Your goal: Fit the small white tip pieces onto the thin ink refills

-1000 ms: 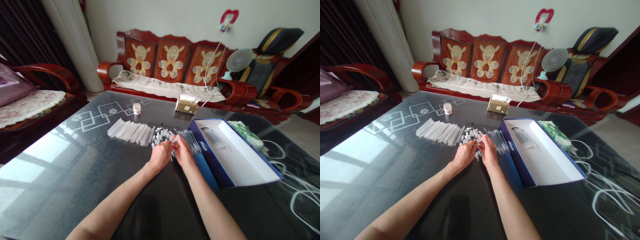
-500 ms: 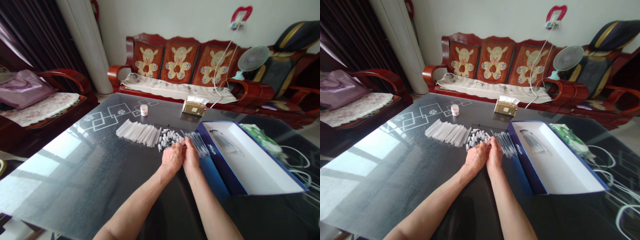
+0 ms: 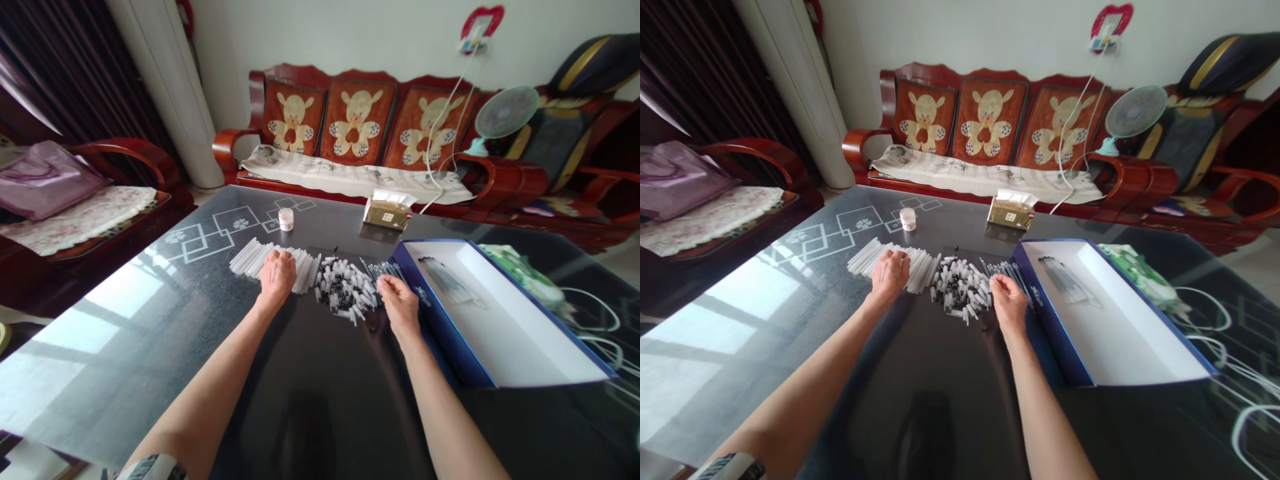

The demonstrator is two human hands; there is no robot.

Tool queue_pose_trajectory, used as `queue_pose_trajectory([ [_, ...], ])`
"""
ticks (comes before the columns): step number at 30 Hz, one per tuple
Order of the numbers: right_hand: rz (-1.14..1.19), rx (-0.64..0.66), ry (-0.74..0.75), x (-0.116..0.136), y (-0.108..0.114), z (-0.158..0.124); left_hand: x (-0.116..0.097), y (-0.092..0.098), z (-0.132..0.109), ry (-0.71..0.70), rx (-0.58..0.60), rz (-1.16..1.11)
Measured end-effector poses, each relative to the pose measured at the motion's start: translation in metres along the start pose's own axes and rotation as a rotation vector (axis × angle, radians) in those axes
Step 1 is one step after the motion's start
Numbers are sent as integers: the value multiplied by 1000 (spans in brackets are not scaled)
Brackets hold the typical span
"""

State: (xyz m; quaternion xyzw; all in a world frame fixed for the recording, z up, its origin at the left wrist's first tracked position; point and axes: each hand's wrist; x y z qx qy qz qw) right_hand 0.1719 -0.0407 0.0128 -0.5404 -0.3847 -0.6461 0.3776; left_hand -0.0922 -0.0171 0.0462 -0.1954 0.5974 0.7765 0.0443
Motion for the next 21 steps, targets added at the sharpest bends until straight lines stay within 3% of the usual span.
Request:
queue_pose_trajectory([
  [5, -346, 122, 301, -4, -9, -6, 24, -7, 21, 54, 28, 68],
  [10, -486, 178, 459, 0, -17, -10, 24, -10, 17, -16, -57, 73],
  [13, -509, 174, 518, -1, -8, -18, 11, -9, -4, -161, -122, 29],
  [18, -612, 278, 659, -9, 17, -42, -20, -16, -58, -430, 121, -16],
  [21, -676, 419, 697, -11, 19, -51, -33, -26, -77, -491, 173, 37],
])
Point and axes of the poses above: each hand's wrist, its own z-axis towards the middle knuckle, its own y-axis out of the back of the hand, x = y × z, and after that the axes turned 2 degrees about x, right-handed
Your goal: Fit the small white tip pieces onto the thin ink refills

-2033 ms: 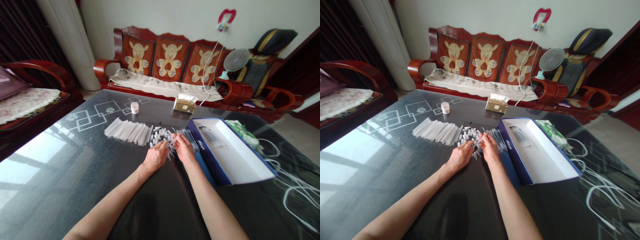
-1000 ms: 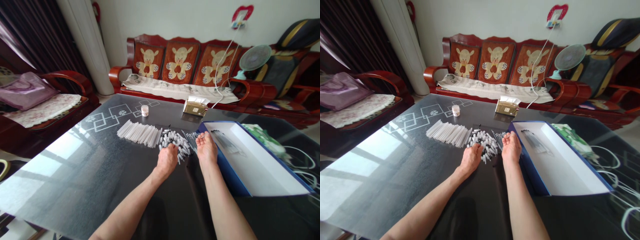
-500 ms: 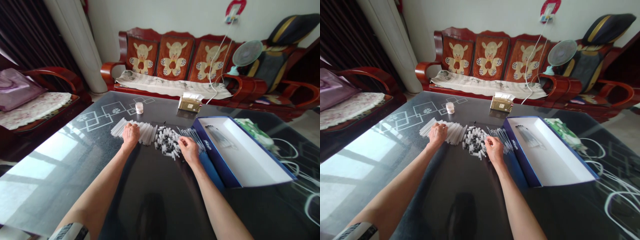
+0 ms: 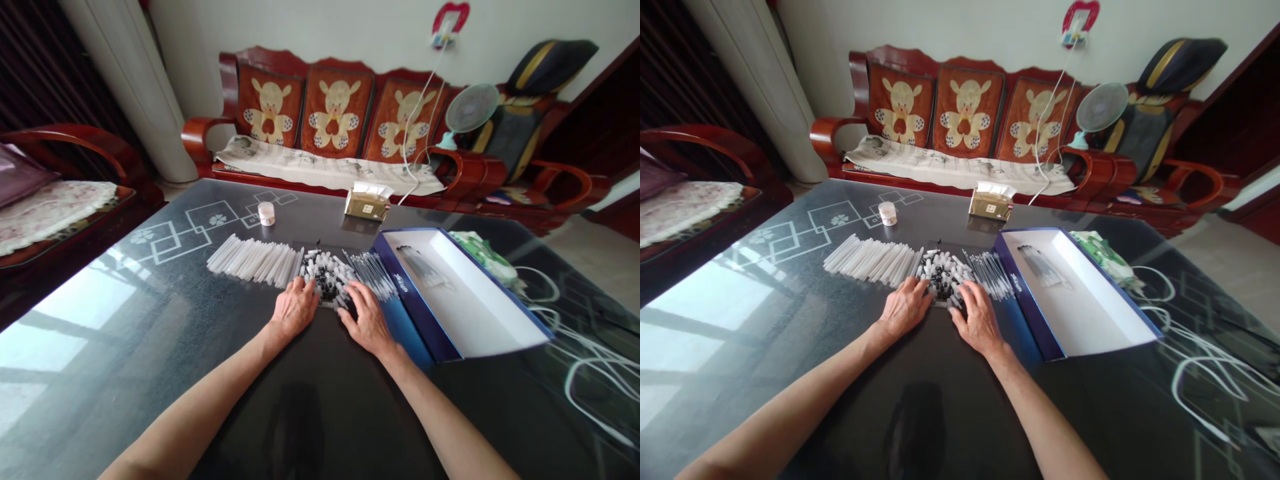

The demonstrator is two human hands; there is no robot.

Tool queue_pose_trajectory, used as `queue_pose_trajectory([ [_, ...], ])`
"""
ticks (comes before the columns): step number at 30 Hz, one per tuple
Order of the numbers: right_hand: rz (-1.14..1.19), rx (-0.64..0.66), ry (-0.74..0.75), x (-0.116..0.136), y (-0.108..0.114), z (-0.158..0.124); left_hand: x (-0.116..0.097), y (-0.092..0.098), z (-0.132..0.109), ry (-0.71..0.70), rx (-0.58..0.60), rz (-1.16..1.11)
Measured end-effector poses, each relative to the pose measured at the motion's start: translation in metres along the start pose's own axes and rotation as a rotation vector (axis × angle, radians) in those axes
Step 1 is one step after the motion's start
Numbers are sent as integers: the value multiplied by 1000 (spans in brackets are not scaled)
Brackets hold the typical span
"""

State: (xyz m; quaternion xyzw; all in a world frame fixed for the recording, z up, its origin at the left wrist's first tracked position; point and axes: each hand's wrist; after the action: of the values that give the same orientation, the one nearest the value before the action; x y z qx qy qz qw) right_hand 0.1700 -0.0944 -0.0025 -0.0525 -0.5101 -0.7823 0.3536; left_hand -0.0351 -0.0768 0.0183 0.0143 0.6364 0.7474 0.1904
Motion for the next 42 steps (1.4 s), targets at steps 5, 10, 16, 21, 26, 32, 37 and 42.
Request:
queue_pose_trajectory([
  [5, -16, 82, 25, 5, -15, 14, -7, -13, 8, -20, 10, 16],
  [10, -29, 88, -16, 4, -27, 31, -5, -21, 17, -26, -19, -2],
  [16, -74, 66, -25, 13, -22, 32, -2, -29, 16, -5, -85, -49],
  [21, -119, -109, -17, 11, 15, 40, 1, -33, 16, -18, -120, -57],
  [26, -284, -160, -224, -57, 78, 68, 3, -36, 17, -28, -163, -75],
  [32, -495, 135, -817, -152, 109, 72, 4, -40, 18, -42, -208, -85],
  [37, -513, 200, -938, -175, 100, 64, 5, -42, 19, -35, -208, -82],
  [42, -505, 248, -867, -175, 94, 60, 1, -35, 18, -17, -138, -80],
])
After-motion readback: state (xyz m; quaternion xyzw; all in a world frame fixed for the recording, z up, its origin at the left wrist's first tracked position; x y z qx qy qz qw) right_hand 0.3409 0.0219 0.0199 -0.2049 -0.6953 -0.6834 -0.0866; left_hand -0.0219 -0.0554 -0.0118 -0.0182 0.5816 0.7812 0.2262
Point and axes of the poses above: each hand's wrist, its own z-axis towards the middle knuckle, its own y-axis out of the back of the hand, x = y × z, and after that the axes turned 2 degrees about x, right-handed
